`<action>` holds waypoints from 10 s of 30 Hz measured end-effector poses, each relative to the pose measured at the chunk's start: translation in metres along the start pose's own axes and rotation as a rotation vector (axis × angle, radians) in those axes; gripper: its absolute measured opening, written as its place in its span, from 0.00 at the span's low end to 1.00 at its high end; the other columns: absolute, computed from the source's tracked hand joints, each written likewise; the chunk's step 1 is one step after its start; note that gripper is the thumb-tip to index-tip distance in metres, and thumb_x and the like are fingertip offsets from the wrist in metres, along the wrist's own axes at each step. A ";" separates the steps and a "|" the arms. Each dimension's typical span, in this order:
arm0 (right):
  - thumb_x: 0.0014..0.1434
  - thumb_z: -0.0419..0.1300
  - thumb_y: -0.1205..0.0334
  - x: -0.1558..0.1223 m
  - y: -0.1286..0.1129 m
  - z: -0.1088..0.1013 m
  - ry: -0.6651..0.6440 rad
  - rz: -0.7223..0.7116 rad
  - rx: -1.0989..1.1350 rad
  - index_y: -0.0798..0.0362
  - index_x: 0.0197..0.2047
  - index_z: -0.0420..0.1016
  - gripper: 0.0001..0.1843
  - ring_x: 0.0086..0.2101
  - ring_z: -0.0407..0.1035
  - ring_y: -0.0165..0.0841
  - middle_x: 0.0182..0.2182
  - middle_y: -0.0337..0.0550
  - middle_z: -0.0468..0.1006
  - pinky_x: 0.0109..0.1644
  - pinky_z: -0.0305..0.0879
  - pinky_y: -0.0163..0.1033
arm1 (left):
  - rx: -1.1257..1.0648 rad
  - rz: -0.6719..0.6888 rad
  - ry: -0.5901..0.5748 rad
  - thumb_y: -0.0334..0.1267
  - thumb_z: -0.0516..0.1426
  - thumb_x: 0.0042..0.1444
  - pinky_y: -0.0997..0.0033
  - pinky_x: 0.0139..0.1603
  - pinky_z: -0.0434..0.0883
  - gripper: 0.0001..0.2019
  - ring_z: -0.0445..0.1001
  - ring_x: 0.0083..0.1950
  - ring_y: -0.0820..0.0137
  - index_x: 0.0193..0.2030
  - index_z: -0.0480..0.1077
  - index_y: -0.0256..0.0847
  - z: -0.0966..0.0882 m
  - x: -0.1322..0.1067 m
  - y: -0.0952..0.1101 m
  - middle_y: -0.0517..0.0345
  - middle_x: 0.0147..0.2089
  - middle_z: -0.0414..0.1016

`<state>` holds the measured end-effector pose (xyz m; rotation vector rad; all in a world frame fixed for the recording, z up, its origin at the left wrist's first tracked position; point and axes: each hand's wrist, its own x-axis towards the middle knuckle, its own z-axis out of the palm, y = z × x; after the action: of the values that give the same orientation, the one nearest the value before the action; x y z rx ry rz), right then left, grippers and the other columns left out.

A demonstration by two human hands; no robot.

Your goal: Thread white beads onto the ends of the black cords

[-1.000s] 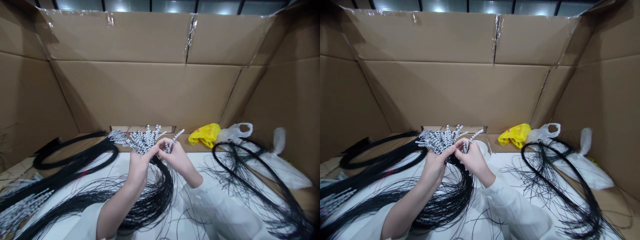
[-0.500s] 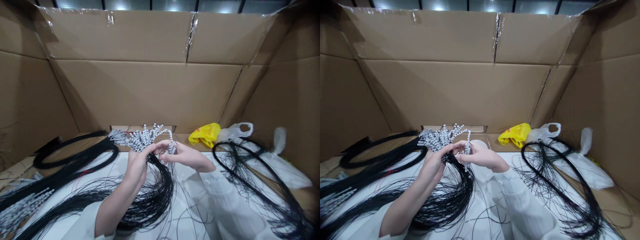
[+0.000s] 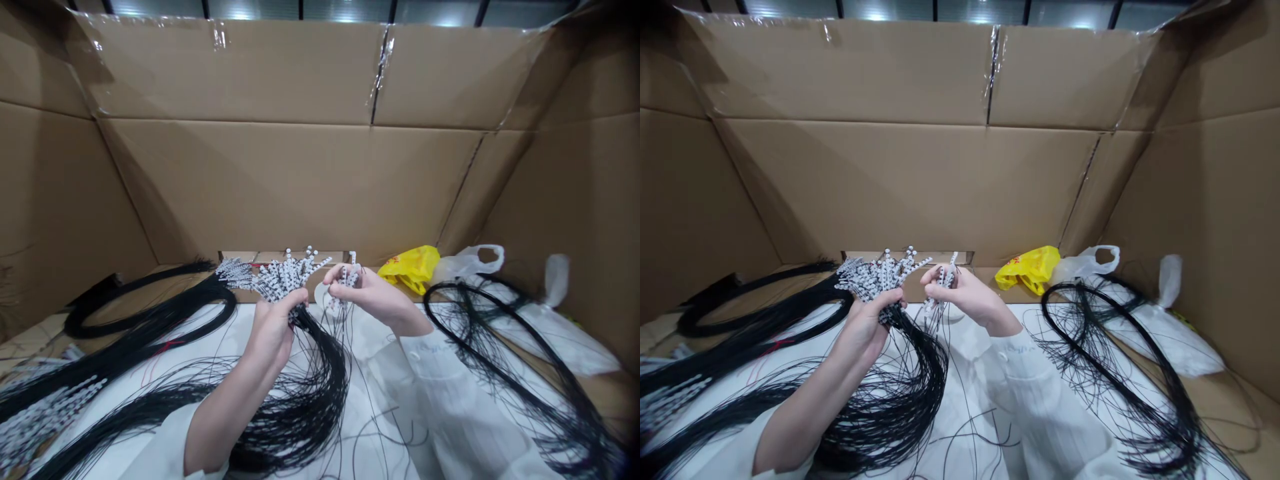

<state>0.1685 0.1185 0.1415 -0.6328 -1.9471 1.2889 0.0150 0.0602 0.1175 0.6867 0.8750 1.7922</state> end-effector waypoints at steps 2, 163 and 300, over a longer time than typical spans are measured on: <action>0.53 0.59 0.58 0.001 0.002 0.001 0.011 0.003 0.027 0.54 0.36 0.68 0.09 0.31 0.65 0.27 0.31 0.38 0.67 0.37 0.61 0.34 | 0.013 0.012 -0.006 0.27 0.63 0.36 0.73 0.31 0.66 0.06 0.69 0.25 0.75 0.21 0.69 0.34 0.002 -0.002 0.001 0.62 0.21 0.72; 0.58 0.42 0.75 -0.019 0.004 0.071 0.142 -0.096 -1.311 0.62 0.44 0.65 0.14 0.30 0.69 0.37 0.31 0.51 0.74 0.26 0.59 0.39 | 0.141 0.157 -0.199 0.30 0.64 0.40 0.66 0.54 0.64 0.18 0.72 0.47 0.65 0.41 0.71 0.36 0.000 -0.004 0.001 0.54 0.42 0.76; 0.64 0.43 0.63 -0.047 -0.015 0.094 0.299 -0.624 -0.687 0.61 0.49 0.67 0.18 0.36 0.66 0.35 0.35 0.50 0.73 0.39 0.63 0.40 | -0.212 -0.034 -0.692 0.38 0.67 0.37 0.67 0.47 0.70 0.12 0.72 0.27 0.71 0.13 0.68 0.46 -0.043 0.023 0.050 0.66 0.10 0.60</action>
<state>0.1249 0.0241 0.1179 -0.4337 -2.0710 0.1232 -0.0530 0.0585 0.1341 1.0505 0.2259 1.4326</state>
